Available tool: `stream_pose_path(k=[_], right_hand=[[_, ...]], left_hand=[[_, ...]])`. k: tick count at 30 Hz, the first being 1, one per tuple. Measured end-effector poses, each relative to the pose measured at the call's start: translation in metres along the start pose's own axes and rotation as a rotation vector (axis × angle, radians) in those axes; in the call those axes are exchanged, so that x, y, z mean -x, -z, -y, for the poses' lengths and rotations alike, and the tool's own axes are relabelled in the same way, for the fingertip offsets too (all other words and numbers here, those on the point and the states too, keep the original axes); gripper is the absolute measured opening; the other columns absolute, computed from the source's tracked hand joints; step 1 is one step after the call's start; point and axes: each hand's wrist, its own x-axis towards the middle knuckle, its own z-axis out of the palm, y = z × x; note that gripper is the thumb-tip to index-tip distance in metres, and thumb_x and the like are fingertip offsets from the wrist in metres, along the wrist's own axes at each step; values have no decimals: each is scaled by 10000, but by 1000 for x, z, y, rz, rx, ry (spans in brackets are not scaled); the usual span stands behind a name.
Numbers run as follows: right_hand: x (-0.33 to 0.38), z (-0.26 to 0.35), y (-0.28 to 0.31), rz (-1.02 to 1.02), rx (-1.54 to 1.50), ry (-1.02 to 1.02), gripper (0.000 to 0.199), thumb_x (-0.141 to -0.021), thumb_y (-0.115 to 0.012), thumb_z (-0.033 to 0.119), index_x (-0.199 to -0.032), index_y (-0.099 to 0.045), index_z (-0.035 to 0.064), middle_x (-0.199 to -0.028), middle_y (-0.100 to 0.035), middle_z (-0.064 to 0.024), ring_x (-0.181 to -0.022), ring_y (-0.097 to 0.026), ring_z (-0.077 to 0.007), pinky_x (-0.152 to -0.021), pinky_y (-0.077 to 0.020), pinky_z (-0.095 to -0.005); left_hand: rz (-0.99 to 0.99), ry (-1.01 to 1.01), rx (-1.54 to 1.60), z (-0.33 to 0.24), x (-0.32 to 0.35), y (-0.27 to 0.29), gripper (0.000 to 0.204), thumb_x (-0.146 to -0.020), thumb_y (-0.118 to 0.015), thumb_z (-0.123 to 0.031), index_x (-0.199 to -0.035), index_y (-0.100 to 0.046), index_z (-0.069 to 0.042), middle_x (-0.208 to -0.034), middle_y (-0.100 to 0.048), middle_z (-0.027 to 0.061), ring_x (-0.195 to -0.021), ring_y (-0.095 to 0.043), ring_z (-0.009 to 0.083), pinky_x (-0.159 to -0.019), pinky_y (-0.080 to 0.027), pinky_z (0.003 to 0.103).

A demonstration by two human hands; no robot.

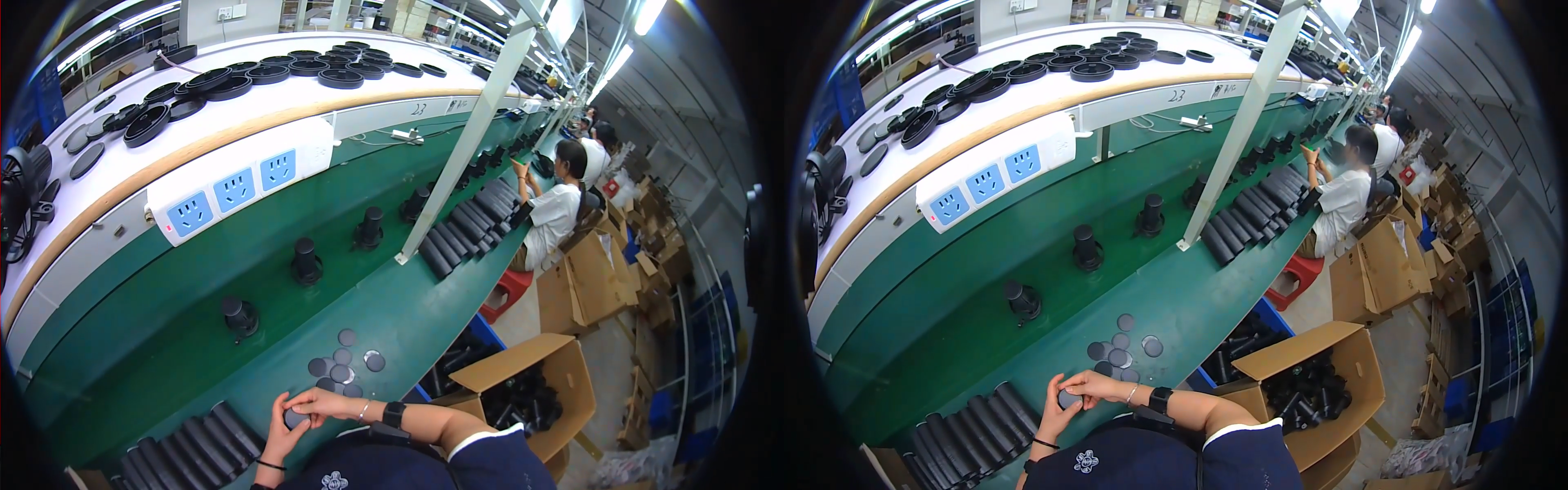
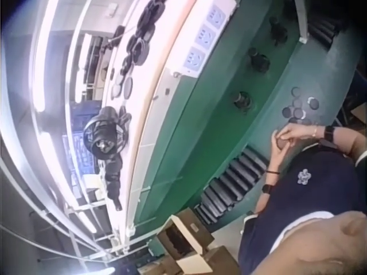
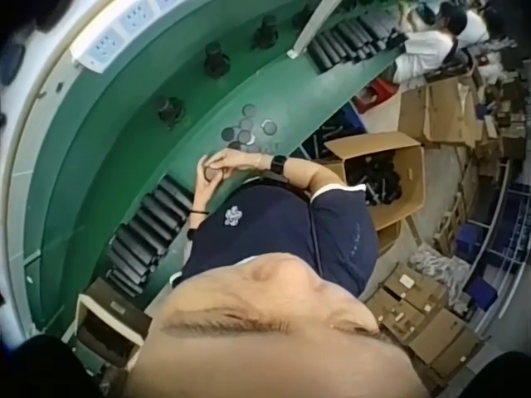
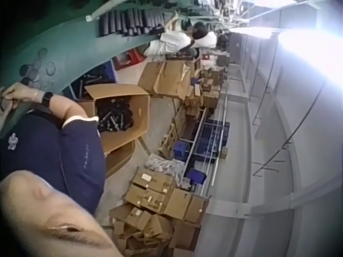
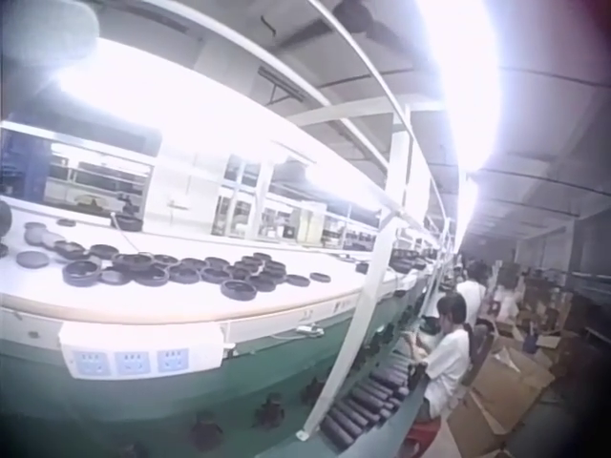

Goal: The person picks up a black tube and a cap from the table, fits the cap onto the tube by hand, and places the assembled unit onto the conveyor belt, repeating this process for several units.

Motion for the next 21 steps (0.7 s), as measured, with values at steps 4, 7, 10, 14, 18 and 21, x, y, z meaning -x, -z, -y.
stream_pose_path(k=[4,7,10,14,18,21], right_hand=[[-1,-7,-8,35,6,78,350,-947,-559,280,-1259,-583,124,-798,-645,-10,-569,-598,-56,-503,-502,-185],[-1,-6,-10,-20,38,142,333,-949,-548,250,-1255,-591,126,-787,-644,-6,-549,-585,-57,-490,-486,-180],[0,-1,-13,-84,36,84,353,-944,-560,294,-1254,-593,127,-764,-643,-4,-532,-571,-55,-486,-480,-184],[-3,-2,-11,-97,56,82,356,-937,-563,356,-1191,-638,118,-687,-623,11,-479,-539,-46,-435,-442,-182],[-15,-10,-5,-133,91,153,358,-947,-534,394,-1155,-659,131,-667,-616,14,-469,-532,-43,-434,-422,-172],[-12,0,1,-85,9,83,376,-948,-543,359,-1227,-603,115,-740,-630,12,-561,-577,-57,-494,-443,-182]], left_hand=[[-19,63,205,1,6,1,768,-744,-724,-100,-1380,-295,-72,-1119,-519,102,-1074,-503,189,-932,-412,320],[-20,45,212,-2,-1,1,781,-749,-724,-95,-1388,-275,-78,-1105,-529,98,-1045,-521,183,-909,-422,318],[11,102,279,-11,-4,3,805,-747,-750,-116,-1387,-266,-58,-1113,-520,105,-1064,-522,199,-925,-425,331],[-5,-12,117,3,1,-2,810,-772,-724,-128,-1411,-229,-83,-1100,-533,93,-1052,-518,189,-917,-411,325],[-107,-2,186,-6,-9,-5,745,-794,-684,-97,-1399,-250,-72,-1074,-542,89,-1012,-527,186,-913,-414,319],[-172,87,309,-9,-10,7,606,-823,-634,-58,-1351,-338,-52,-1059,-555,89,-1009,-535,185,-912,-426,317]])
